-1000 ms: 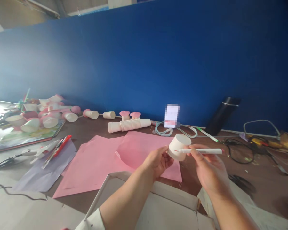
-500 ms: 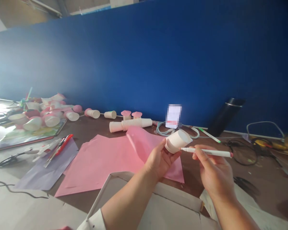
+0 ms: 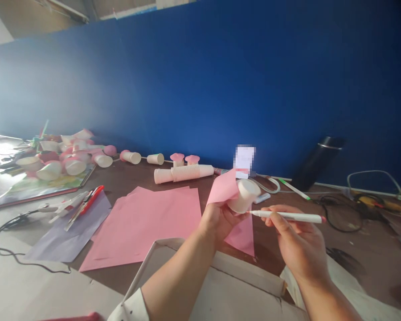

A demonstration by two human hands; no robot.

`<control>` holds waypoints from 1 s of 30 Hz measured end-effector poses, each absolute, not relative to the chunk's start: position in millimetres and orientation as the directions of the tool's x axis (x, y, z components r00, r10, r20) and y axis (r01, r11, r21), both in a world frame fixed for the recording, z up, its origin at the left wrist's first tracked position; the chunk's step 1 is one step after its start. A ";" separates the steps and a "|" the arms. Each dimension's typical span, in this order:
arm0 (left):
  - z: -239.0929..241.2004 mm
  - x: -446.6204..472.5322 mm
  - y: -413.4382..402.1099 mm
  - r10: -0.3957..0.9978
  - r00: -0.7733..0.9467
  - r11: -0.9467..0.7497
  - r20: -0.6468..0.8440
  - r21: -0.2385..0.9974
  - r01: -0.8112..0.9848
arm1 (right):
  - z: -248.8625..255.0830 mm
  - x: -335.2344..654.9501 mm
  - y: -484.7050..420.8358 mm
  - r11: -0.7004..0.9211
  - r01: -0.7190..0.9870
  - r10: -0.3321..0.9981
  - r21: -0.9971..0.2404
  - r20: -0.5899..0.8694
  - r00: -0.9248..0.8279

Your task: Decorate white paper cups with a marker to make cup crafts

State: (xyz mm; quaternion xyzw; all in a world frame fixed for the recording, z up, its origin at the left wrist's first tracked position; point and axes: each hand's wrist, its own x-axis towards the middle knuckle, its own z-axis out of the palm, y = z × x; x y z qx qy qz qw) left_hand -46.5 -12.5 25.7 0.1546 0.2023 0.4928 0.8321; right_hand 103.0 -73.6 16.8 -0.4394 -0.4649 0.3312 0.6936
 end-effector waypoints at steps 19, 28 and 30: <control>28.5 -100.8 24.6 0.907 -0.245 -0.079 -0.341 0.434 -0.897 | -4.1 96.5 -52.6 -0.292 -0.686 0.932 -0.667 -0.359 -0.047; 19.2 -107.0 29.7 0.720 -0.367 0.077 -0.589 0.594 -0.801 | -10.2 107.4 -51.1 -0.217 -0.598 0.960 -0.772 -0.278 0.012; 18.3 -103.2 29.1 0.746 -0.308 0.133 -0.590 0.586 -0.799 | -13.0 111.8 -49.1 -0.187 -0.600 0.963 -0.778 -0.266 0.043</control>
